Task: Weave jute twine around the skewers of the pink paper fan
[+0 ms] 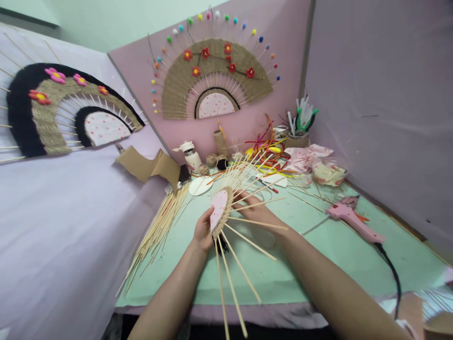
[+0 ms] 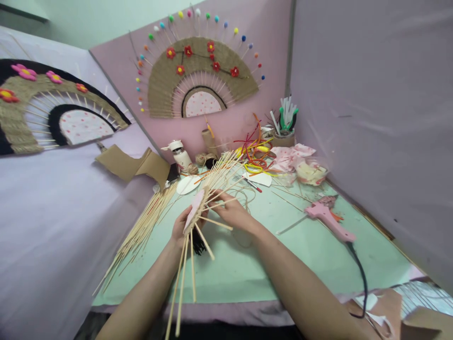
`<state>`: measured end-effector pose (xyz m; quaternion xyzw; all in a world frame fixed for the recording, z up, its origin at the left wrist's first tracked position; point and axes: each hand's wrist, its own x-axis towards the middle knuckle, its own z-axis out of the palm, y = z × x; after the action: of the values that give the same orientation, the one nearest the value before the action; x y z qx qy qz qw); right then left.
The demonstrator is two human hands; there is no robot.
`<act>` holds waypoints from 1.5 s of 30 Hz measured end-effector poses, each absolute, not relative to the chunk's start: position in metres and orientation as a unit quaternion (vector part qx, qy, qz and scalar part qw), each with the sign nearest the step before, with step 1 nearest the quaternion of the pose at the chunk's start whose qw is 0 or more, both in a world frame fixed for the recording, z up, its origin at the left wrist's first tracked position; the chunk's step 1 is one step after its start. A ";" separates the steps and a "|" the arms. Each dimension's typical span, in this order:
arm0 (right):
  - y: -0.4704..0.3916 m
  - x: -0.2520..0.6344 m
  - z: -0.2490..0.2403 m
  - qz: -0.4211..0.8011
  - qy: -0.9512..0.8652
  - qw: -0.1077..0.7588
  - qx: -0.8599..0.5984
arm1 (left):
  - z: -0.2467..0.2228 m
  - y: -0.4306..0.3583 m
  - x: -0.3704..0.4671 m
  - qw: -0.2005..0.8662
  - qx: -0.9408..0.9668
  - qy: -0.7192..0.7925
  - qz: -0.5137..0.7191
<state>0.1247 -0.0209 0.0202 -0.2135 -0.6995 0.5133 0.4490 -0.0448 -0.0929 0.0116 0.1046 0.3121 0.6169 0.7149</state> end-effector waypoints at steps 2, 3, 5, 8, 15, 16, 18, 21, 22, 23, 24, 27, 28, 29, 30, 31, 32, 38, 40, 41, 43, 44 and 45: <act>-0.020 0.123 0.016 0.546 -0.687 0.429 -0.214 | 0.012 -0.093 -0.044 0.712 0.102 0.313 0.621; -0.018 0.122 0.014 0.551 -0.683 0.425 -0.223 | 0.013 -0.093 -0.044 0.711 0.101 0.313 0.622; -0.015 0.122 0.009 0.537 -0.680 0.431 -0.250 | 0.015 -0.094 -0.043 0.711 0.102 0.317 0.619; -0.010 0.124 0.007 0.517 -0.670 0.449 -0.286 | 0.020 -0.095 -0.043 0.707 0.101 0.329 0.617; -0.001 0.132 0.012 0.498 -0.602 0.510 -0.360 | 0.029 -0.094 -0.055 0.572 0.117 0.387 0.713; 0.000 0.134 0.013 0.492 -0.585 0.524 -0.376 | 0.030 -0.094 -0.058 0.549 0.117 0.393 0.728; 0.004 0.138 0.015 0.483 -0.546 0.552 -0.405 | 0.031 -0.095 -0.063 0.502 0.118 0.409 0.753; 0.011 0.147 0.016 0.476 -0.490 0.585 -0.437 | 0.029 -0.102 -0.073 0.428 0.123 0.450 0.774; 0.013 0.149 0.016 0.475 -0.475 0.593 -0.443 | 0.027 -0.106 -0.077 0.404 0.127 0.464 0.778; 0.014 0.150 0.016 0.476 -0.462 0.600 -0.448 | 0.025 -0.110 -0.082 0.383 0.130 0.479 0.779; 0.015 0.151 0.016 0.477 -0.453 0.604 -0.450 | 0.023 -0.115 -0.085 0.364 0.131 0.494 0.779; 0.015 0.150 0.017 0.489 -0.444 0.606 -0.442 | 0.016 -0.128 -0.092 0.372 0.148 0.544 0.738; 0.014 0.149 0.017 0.495 -0.446 0.604 -0.437 | 0.014 -0.130 -0.092 0.384 0.150 0.556 0.722; 0.012 0.148 0.017 0.502 -0.450 0.601 -0.430 | 0.012 -0.132 -0.092 0.393 0.150 0.567 0.708; 0.011 0.147 0.018 0.511 -0.454 0.596 -0.423 | 0.009 -0.133 -0.090 0.399 0.149 0.576 0.698; 0.009 0.146 0.019 0.520 -0.458 0.590 -0.414 | 0.007 -0.133 -0.088 0.405 0.147 0.583 0.689; 0.008 0.145 0.020 0.530 -0.462 0.584 -0.406 | 0.006 -0.133 -0.086 0.411 0.147 0.589 0.681; 0.004 0.144 0.025 0.568 -0.484 0.558 -0.363 | 0.006 -0.137 -0.099 0.459 0.216 0.662 0.552; 0.003 0.144 0.025 0.565 -0.495 0.556 -0.357 | 0.017 -0.143 -0.108 0.417 0.274 0.730 0.467; 0.002 0.144 0.026 0.561 -0.504 0.553 -0.354 | 0.024 -0.146 -0.110 0.358 0.301 0.775 0.425; -0.002 0.143 0.027 0.554 -0.529 0.542 -0.345 | 0.040 -0.148 -0.104 0.224 0.362 0.821 0.380; -0.004 0.142 0.028 0.551 -0.545 0.534 -0.339 | 0.048 -0.147 -0.096 0.194 0.404 0.808 0.381; -0.007 0.141 0.028 0.549 -0.560 0.525 -0.332 | 0.054 -0.143 -0.084 0.174 0.441 0.783 0.402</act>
<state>0.1411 -0.0067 0.0283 -0.3323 -0.5597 0.5486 0.5247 -0.0844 -0.1430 0.0544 0.4412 0.7830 0.4023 0.1745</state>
